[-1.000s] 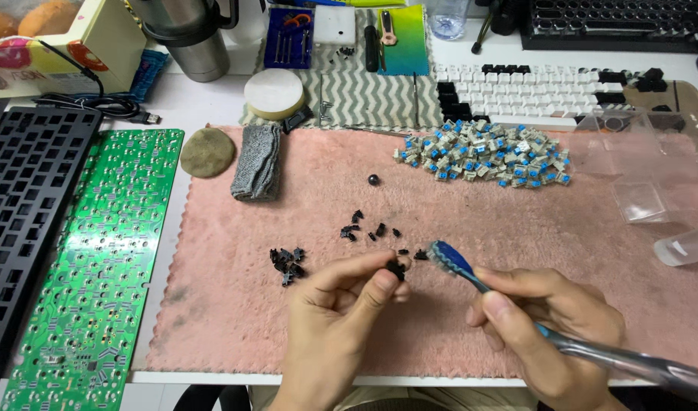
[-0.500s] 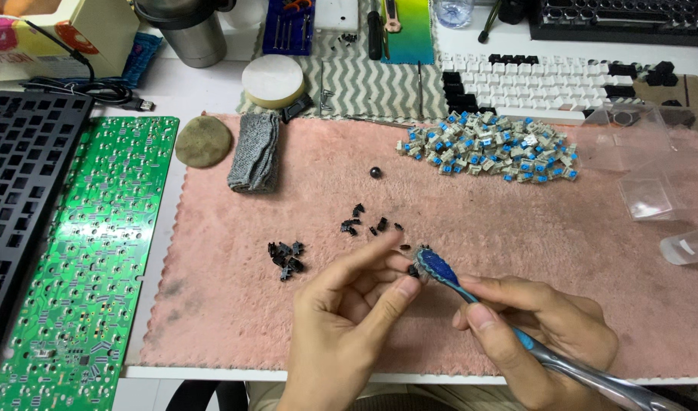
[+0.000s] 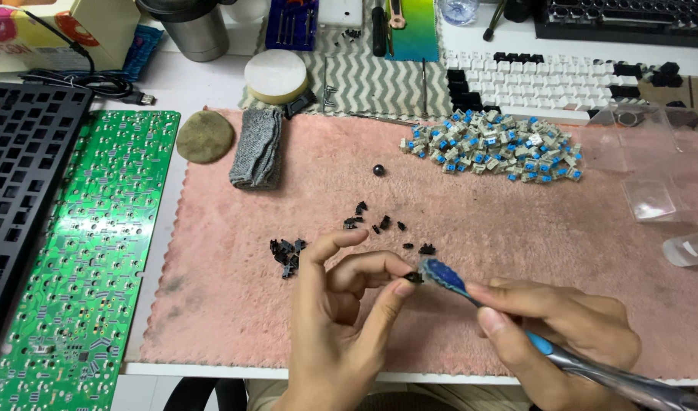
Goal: The person cleans small black keyboard switch components one by one using a toothbrush. They pick up each switch, scrub it with the toothbrush, and place it back on the pink cloth. The process is repeated for multiple switches throughout the clip.
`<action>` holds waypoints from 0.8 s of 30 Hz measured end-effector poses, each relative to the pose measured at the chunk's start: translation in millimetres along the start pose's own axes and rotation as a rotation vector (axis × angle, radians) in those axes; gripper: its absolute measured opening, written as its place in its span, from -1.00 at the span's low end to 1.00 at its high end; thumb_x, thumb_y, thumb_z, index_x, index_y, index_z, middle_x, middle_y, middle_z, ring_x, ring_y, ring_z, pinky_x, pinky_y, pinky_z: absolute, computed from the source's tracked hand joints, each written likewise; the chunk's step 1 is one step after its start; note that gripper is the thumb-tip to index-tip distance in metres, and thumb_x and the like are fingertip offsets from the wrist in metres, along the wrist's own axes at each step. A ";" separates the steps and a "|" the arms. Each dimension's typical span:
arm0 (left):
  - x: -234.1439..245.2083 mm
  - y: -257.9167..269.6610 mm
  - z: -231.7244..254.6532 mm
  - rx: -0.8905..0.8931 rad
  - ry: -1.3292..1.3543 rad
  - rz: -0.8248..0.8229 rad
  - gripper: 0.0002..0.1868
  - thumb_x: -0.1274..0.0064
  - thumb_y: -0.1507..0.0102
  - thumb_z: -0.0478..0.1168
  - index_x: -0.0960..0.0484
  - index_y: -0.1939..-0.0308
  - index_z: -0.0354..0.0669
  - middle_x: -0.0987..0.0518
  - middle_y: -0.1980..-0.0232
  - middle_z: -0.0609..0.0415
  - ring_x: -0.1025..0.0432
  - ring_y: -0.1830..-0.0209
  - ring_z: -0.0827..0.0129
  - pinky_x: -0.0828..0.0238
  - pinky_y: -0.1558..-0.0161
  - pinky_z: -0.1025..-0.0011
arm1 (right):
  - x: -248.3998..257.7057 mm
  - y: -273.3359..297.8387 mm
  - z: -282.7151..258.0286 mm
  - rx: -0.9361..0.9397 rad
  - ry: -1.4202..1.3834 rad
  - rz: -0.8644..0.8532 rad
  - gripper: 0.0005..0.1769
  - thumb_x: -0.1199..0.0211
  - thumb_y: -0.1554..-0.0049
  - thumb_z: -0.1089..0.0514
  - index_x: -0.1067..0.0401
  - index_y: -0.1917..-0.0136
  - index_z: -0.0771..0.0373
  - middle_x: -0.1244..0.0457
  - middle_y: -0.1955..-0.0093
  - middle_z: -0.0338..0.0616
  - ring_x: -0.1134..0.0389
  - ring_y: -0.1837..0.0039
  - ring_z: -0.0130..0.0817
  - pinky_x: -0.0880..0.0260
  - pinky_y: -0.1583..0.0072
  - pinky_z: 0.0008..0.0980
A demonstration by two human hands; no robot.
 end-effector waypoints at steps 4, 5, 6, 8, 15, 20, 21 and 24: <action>-1.4 -0.6 -9.5 0.109 0.192 0.004 -0.39 -0.25 -0.41 -0.55 -0.32 -0.45 -0.23 -0.78 0.00 -0.27 -0.70 0.01 0.26 -0.68 -0.18 0.35 | -6.6 -0.3 -5.8 0.047 -0.032 -0.020 -0.76 -0.42 -0.15 0.24 -0.76 -0.09 0.18 -0.64 0.07 -0.16 -0.72 0.14 -0.53 -0.69 -0.06 -0.61; 1.6 -0.2 -16.6 0.176 0.251 0.011 -0.35 -0.28 -0.38 -0.54 -0.33 -0.47 -0.22 -0.78 -0.03 -0.28 -0.69 0.02 0.28 -0.68 -0.17 0.36 | -7.5 1.3 -1.9 0.053 -0.047 -0.008 -0.77 -0.46 -0.11 0.25 -0.76 -0.06 0.20 -0.63 0.06 -0.10 -0.71 0.16 -0.50 -0.69 -0.02 -0.62; 4.7 0.4 -23.3 0.243 0.311 0.019 -0.31 -0.32 -0.35 -0.53 -0.34 -0.48 -0.22 -0.77 -0.06 -0.29 -0.68 0.02 0.30 -0.67 -0.16 0.38 | -8.6 2.8 1.6 0.059 -0.063 0.005 -0.78 -0.49 -0.08 0.26 -0.76 -0.03 0.21 -0.63 0.04 -0.04 -0.70 0.18 -0.47 -0.68 0.03 -0.63; 6.1 -0.1 -25.5 0.291 0.348 0.045 -0.31 -0.33 -0.34 -0.52 -0.36 -0.48 -0.24 -0.78 -0.05 -0.28 -0.71 0.03 0.25 -0.72 -0.17 0.32 | -5.7 1.9 1.4 0.084 -0.037 0.011 -0.78 -0.47 -0.10 0.25 -0.76 -0.05 0.20 -0.63 0.03 -0.09 -0.71 0.14 -0.50 -0.68 -0.01 -0.64; -3.2 21.3 -71.7 0.524 0.683 0.188 -0.30 -0.27 -0.32 -0.55 -0.42 -0.54 -0.33 -0.82 -0.16 -0.35 -0.73 0.01 0.11 -0.72 -0.16 0.21 | -21.0 12.6 -25.6 -0.038 -0.085 0.209 -0.82 -0.46 -0.08 0.30 -0.73 0.01 0.25 -0.60 0.11 -0.02 -0.67 0.25 -0.49 -0.63 0.10 -0.67; -16.0 23.5 -67.5 0.549 0.657 0.191 -0.22 -0.30 -0.33 -0.45 -0.42 -0.65 -0.29 -0.84 -0.14 -0.25 -0.73 -0.06 0.19 -0.64 -0.23 0.31 | -24.1 12.2 -19.7 0.042 -0.084 0.217 -0.81 -0.43 -0.14 0.30 -0.71 -0.05 0.33 -0.60 0.01 0.02 -0.69 0.21 -0.44 -0.70 0.03 -0.62; -17.8 20.1 -60.5 0.484 0.565 0.134 -0.18 -0.31 -0.36 -0.41 -0.40 -0.71 -0.30 -0.86 -0.11 -0.16 -0.75 -0.13 0.26 -0.62 -0.29 0.34 | -25.1 11.8 -19.7 0.083 -0.085 0.199 -0.80 -0.42 -0.17 0.28 -0.70 -0.07 0.34 -0.61 0.00 0.00 -0.69 0.19 -0.45 -0.72 0.01 -0.62; -8.1 13.3 -57.8 0.449 0.355 0.080 -0.49 -0.35 -0.34 -0.46 -0.71 -0.39 -0.42 -0.89 -0.10 -0.20 -0.77 -0.09 0.27 -0.69 -0.25 0.41 | -24.3 13.2 -15.7 0.015 -0.111 0.227 -0.78 -0.42 -0.13 0.29 -0.72 -0.06 0.35 -0.61 0.02 0.01 -0.68 0.22 -0.47 -0.68 0.04 -0.64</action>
Point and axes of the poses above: each hand's wrist, its own y-axis away from the middle knuckle, its own x-axis out of the back of the hand, z = x × y, the point moved 7 cm from there along -y, towards the middle knuckle
